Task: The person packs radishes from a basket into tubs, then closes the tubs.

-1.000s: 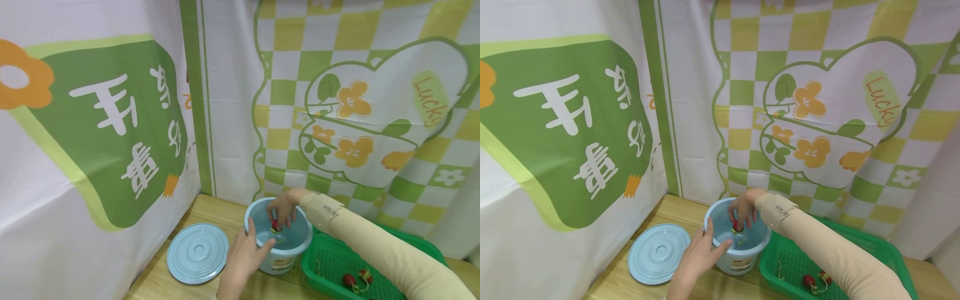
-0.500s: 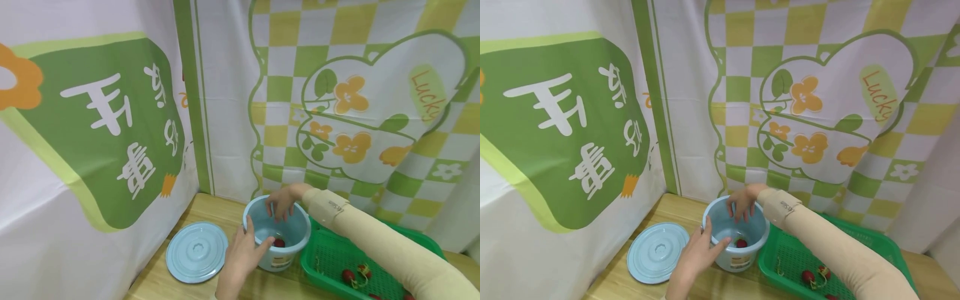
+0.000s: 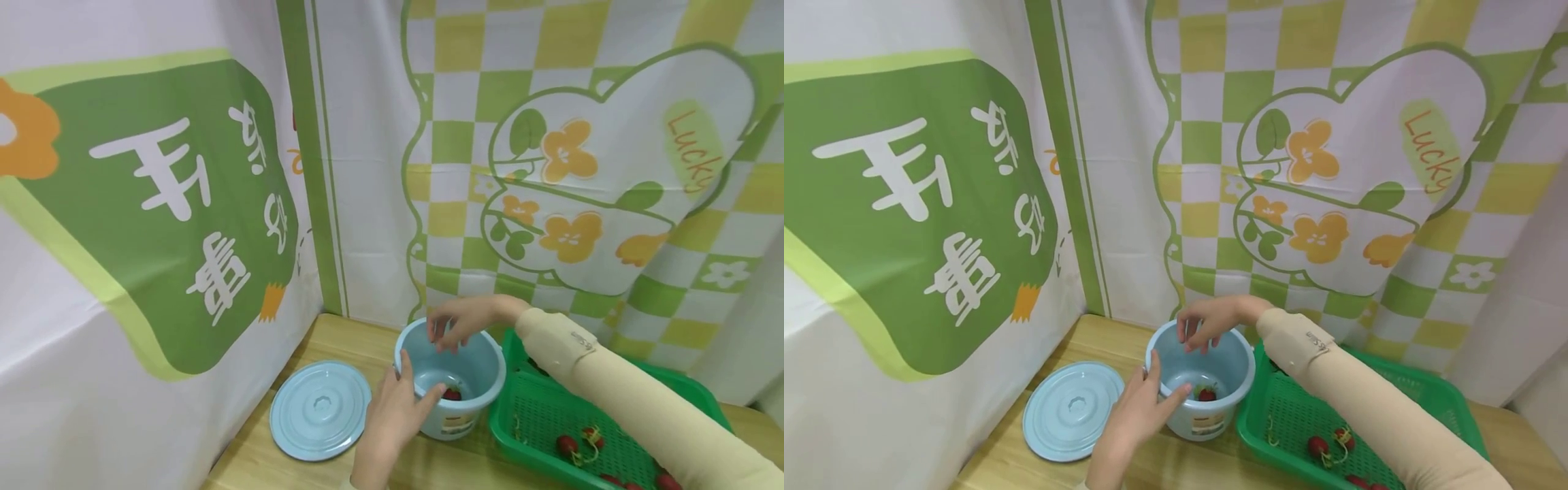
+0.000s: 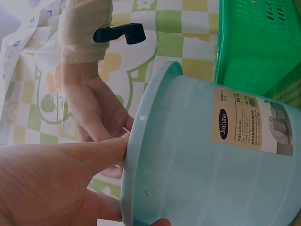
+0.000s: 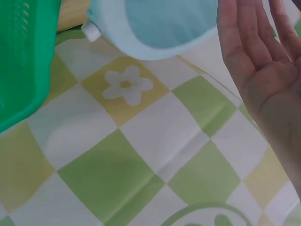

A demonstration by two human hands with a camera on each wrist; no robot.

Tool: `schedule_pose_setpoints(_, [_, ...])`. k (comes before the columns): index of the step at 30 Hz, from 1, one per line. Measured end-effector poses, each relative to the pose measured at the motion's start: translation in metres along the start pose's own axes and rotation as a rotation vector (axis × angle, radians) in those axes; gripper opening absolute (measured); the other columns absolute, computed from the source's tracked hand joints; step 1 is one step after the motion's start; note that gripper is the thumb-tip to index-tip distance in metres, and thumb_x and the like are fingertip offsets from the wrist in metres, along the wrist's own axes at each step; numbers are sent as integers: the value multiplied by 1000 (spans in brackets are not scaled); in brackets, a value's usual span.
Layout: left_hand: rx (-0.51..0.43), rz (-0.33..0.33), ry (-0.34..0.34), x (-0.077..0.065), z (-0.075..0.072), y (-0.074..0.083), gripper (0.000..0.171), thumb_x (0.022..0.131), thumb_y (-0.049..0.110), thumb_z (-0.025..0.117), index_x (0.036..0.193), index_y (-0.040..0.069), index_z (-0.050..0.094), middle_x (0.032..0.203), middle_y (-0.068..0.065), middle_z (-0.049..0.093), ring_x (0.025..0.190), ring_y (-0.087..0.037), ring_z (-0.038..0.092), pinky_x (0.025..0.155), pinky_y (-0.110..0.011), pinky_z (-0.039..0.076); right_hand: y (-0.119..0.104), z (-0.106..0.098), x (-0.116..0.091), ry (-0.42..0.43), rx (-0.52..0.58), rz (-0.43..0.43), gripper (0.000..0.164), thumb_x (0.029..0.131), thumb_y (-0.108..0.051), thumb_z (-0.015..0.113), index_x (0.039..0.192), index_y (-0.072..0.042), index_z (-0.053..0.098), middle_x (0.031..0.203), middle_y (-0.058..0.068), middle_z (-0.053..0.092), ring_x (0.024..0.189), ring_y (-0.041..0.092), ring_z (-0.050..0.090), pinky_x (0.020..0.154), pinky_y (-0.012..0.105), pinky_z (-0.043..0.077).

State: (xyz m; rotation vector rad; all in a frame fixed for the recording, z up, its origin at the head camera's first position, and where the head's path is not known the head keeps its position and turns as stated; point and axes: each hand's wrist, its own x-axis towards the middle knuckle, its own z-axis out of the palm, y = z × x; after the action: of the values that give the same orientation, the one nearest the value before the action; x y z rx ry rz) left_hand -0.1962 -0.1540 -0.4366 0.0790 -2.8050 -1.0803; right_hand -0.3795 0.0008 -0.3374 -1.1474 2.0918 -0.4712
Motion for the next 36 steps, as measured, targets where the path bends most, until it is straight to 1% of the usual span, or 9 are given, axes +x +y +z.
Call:
schedule_pose_setpoints(4, [-12, -1, 5, 0, 1, 0, 100, 99, 62, 66, 162, -8, 31, 137, -35, 55, 119, -45, 61, 79, -59, 57, 1, -1, -13, 41, 60, -68, 13, 106, -18, 67, 117, -13, 66, 112, 5, 70, 97, 27, 71, 86, 45, 60])
schedule_pose_setpoints(7, [-17, -5, 1, 0, 1, 0, 101, 99, 62, 65, 162, -7, 30, 137, -35, 54, 120, -44, 60, 81, -59, 57, 2, -2, -24, 57, 75, -134, 12, 106, -14, 66, 118, -10, 66, 112, 6, 70, 97, 27, 70, 82, 37, 60])
schedule_pose_setpoints(11, [-7, -5, -8, 0, 3, 0, 101, 99, 63, 65, 162, -7, 30, 136, -34, 55, 118, -44, 61, 81, -58, 57, 4, 2, -43, 103, 53, -198, 12, 106, -14, 67, 117, -10, 67, 111, 5, 70, 96, 25, 71, 83, 39, 62])
schedule_pose_setpoints(14, [-7, -9, -11, -1, 4, 1, 101, 99, 63, 65, 162, -7, 30, 136, -34, 55, 118, -44, 61, 83, -59, 57, 3, 6, -57, 163, 17, -222, 12, 106, -17, 68, 117, -13, 68, 110, 3, 70, 93, 22, 73, 83, 42, 62])
schedule_pose_setpoints(18, [-14, -11, -7, 0, 5, 1, 101, 99, 64, 65, 162, -7, 30, 138, -35, 54, 122, -46, 60, 86, -61, 56, -1, 11, -75, 228, -28, -240, 12, 105, -22, 69, 117, -17, 68, 110, 0, 71, 91, 17, 74, 81, 39, 62])
schedule_pose_setpoints(22, [-21, -8, 16, 0, 4, 0, 101, 99, 64, 64, 162, -7, 31, 140, -36, 53, 125, -49, 59, 89, -64, 55, -3, 16, -93, 277, -52, -242, 14, 105, -26, 70, 117, -22, 67, 110, -3, 72, 90, 15, 74, 80, 36, 61])
schedule_pose_setpoints(26, [-34, -41, 11, -4, 6, 0, 101, 98, 66, 64, 163, -4, 32, 146, -35, 50, 131, -50, 55, 92, -68, 53, 4, 25, -115, 320, -47, -234, 13, 104, -26, 72, 115, -23, 68, 110, -4, 72, 88, 15, 74, 81, 36, 62])
schedule_pose_setpoints(29, [-44, -67, -12, -7, 6, 0, 102, 98, 68, 63, 164, -3, 30, 151, -35, 47, 135, -50, 52, 94, -69, 51, 15, 31, -132, 340, -43, -212, 13, 102, -22, 74, 113, -23, 68, 108, -4, 72, 85, 14, 75, 81, 35, 63])
schedule_pose_setpoints(36, [-32, -40, -34, -2, 3, 8, 100, 100, 63, 62, 165, -4, 27, 154, -39, 42, 137, -54, 49, 98, -70, 50, 46, 36, -171, 382, -64, -99, 11, 102, -22, 74, 111, -22, 68, 107, -2, 72, 84, 12, 74, 80, 33, 61])
